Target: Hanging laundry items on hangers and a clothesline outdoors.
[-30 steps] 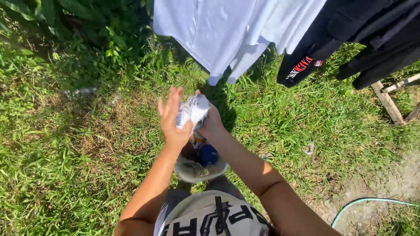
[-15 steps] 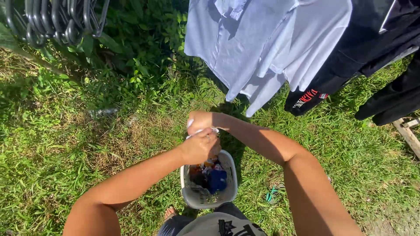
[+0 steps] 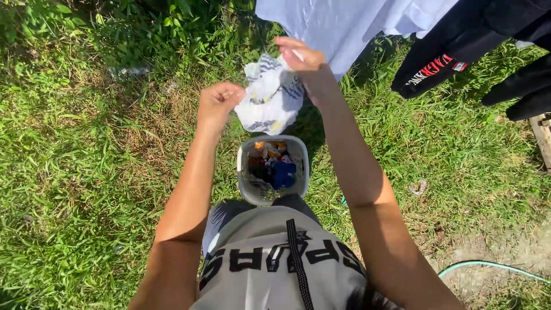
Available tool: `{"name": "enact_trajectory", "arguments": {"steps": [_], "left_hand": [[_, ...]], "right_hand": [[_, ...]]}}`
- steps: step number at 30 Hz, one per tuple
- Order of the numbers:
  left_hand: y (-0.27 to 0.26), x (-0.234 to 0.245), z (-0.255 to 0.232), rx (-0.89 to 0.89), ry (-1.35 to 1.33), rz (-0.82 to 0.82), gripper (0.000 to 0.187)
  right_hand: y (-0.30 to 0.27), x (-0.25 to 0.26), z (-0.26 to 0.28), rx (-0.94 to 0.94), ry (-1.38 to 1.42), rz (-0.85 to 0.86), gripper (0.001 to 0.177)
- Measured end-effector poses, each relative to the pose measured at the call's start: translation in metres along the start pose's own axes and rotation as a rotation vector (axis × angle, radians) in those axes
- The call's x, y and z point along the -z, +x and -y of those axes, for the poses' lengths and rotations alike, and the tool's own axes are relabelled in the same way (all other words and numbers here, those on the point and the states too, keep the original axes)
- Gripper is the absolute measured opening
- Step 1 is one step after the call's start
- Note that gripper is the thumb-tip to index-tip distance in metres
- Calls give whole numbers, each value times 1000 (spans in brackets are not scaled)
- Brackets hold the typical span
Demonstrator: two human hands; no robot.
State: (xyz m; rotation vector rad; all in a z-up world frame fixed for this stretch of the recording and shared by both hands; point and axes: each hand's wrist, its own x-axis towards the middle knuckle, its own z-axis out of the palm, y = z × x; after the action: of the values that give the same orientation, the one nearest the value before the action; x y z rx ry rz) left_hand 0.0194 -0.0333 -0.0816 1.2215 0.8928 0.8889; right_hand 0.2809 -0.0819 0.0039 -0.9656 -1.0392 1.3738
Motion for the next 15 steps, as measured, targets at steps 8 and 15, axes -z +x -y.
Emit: {"name": "enact_trajectory", "arguments": {"steps": [8, 15], "left_hand": [[-25, 82, 1, -48, 194, -115, 36], [-11, 79, -37, -73, 422, 2, 48]], "right_hand": [[-56, 38, 25, 361, -885, -393, 32], [-36, 93, -17, 475, -1151, -665, 40]]}}
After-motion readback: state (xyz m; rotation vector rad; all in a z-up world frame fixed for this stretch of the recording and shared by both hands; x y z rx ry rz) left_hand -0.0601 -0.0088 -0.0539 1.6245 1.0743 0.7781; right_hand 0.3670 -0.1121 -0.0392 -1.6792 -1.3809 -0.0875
